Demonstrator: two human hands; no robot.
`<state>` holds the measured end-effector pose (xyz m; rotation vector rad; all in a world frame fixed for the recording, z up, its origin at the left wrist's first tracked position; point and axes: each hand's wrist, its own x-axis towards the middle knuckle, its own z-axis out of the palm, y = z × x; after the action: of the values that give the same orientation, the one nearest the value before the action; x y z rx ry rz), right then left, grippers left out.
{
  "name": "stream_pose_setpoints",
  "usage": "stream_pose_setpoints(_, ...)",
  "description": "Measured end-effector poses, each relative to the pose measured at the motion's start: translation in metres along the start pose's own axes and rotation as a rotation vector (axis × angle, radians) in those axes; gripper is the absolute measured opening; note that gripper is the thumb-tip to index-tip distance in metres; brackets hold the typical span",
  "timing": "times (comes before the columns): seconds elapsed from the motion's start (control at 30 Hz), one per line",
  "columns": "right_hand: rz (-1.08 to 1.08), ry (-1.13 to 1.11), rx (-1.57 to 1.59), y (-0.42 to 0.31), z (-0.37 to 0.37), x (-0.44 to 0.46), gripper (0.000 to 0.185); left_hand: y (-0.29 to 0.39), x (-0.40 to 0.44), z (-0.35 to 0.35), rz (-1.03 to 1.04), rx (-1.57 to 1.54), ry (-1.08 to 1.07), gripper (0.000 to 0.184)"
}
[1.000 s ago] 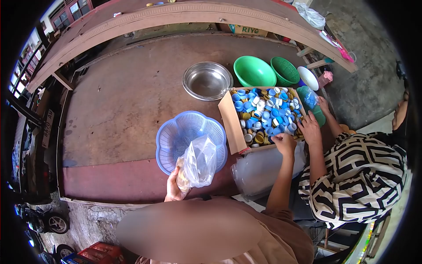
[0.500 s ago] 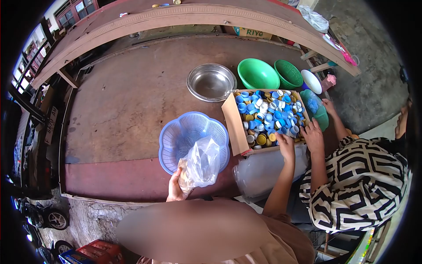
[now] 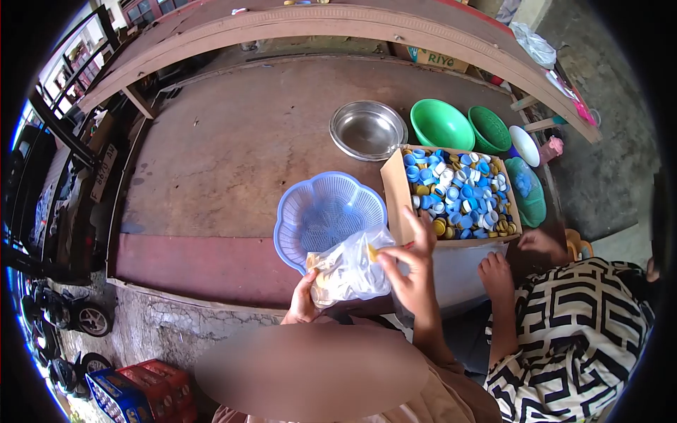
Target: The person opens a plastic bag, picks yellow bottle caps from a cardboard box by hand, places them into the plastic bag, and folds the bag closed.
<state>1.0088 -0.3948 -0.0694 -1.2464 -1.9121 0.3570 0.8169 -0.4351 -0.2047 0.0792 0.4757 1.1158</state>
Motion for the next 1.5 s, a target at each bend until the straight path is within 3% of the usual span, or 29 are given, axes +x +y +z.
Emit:
stream_pose_setpoints(0.07, 0.101, -0.16, 0.241, 0.009, 0.01, -0.012, 0.021, -0.003, -0.003, 0.002, 0.03, 0.034, -0.026, 0.054)
stream_pose_setpoints(0.17, 0.226, -0.381, 0.454, 0.021, 0.008, -0.021, 0.034, -0.005, -0.008, 0.008, 0.245, 0.164, -0.018, 0.059)
stream_pose_setpoints(0.27, 0.235, -0.452, 0.465, 0.041, -0.001, -0.029, 0.03, 0.001, -0.01, 0.008, 0.332, 0.258, -0.04, 0.058)
stream_pose_setpoints(0.37, 0.15, -0.394, 0.551, 0.027, -0.015, -0.014, 0.032, 0.004, -0.007, 0.005, 0.336, 0.338, -0.068, 0.056)
stream_pose_setpoints(0.47, 0.231, -0.264, 0.631, 0.016, -0.028, -0.009, 0.034, 0.005, 0.004, 0.024, 0.561, 0.47, -0.056, 0.053)
stream_pose_setpoints(0.53, 0.2, -0.187, 0.567, 0.009, -0.03, 0.004, 0.034, 0.021, 0.007, 0.028, 0.728, 0.694, 0.103, 0.05)
stream_pose_setpoints(0.6, 0.127, -0.294, 0.355, 0.023, -0.018, 0.004, 0.026, 0.043, 0.0, 0.048, 0.911, 0.627, 0.055, 0.035)
stream_pose_setpoints(0.67, 0.19, -0.11, 0.607, 0.006, -0.023, -0.001, 0.024, 0.06, -0.023, 0.083, 0.978, 0.533, -0.119, 0.017)
stream_pose_setpoints(0.7, 0.125, 0.035, 0.646, 0.003, -0.027, -0.005, 0.024, 0.066, -0.035, 0.102, 1.029, 0.525, -0.233, 0.017)
stream_pose_setpoints(0.73, 0.116, 0.154, 0.57, 0.003, -0.03, -0.007, 0.025, 0.067, -0.049, 0.123, 1.058, 0.513, -0.296, 0.021)
stream_pose_setpoints(0.8, -0.148, 0.261, 0.195, 0.021, -0.015, -0.003, 0.02, 0.061, -0.082, 0.155, 1.084, 0.541, -0.413, 0.03)
stream_pose_setpoints(0.83, 0.007, 0.082, 0.168, 0.018, -0.008, 0.001, 0.016, 0.052, -0.099, 0.166, 1.056, 0.473, -0.475, 0.034)
stream_pose_setpoints(0.87, 0.043, -0.007, 0.208, 0.029, -0.003, 0.001, 0.014, 0.051, -0.101, 0.169, 1.096, 0.473, -0.747, 0.037)
stream_pose_setpoints(0.97, 0.128, 0.165, 0.32, 0.023, -0.02, 0.006, 0.012, 0.046, -0.114, 0.204, 1.046, 0.444, -1.116, 0.03)
stream_pose_setpoints(1.2, -0.005, -0.148, 0.33, 0.02, -0.011, 0.011, 0.017, 0.051, -0.12, 0.232, 1.093, 0.676, -1.422, 0.021)
stream_pose_setpoints(1.23, 0.001, -0.163, 0.329, 0.02, -0.008, 0.009, 0.018, 0.051, -0.12, 0.231, 1.141, 0.741, -1.423, 0.022)
stream_pose_setpoints(1.27, 0.004, -0.173, 0.328, 0.021, -0.006, 0.01, 0.018, 0.049, -0.122, 0.221, 1.325, 0.893, -1.369, 0.024)
stream_pose_setpoints(1.3, 0.002, -0.178, 0.328, 0.022, -0.004, 0.012, 0.019, 0.049, -0.123, 0.215, 1.814, 1.157, -1.14, 0.021)
stream_pose_setpoints(1.4, -0.008, -0.188, 0.321, 0.026, 0.0, 0.017, 0.022, 0.061, -0.111, 0.217, 1.378, 0.945, -1.384, 0.005)
stream_pose_setpoints(1.47, -0.034, -0.213, 0.302, 0.022, -0.003, 0.023, 0.023, 0.074, -0.102, 0.228, 1.077, 0.814, -1.51, 0.008)
stream_pose_setpoints(1.5, -0.051, -0.237, 0.297, 0.02, -0.004, 0.023, 0.023, 0.071, -0.095, 0.215, 1.091, 0.812, -1.275, 0.007)
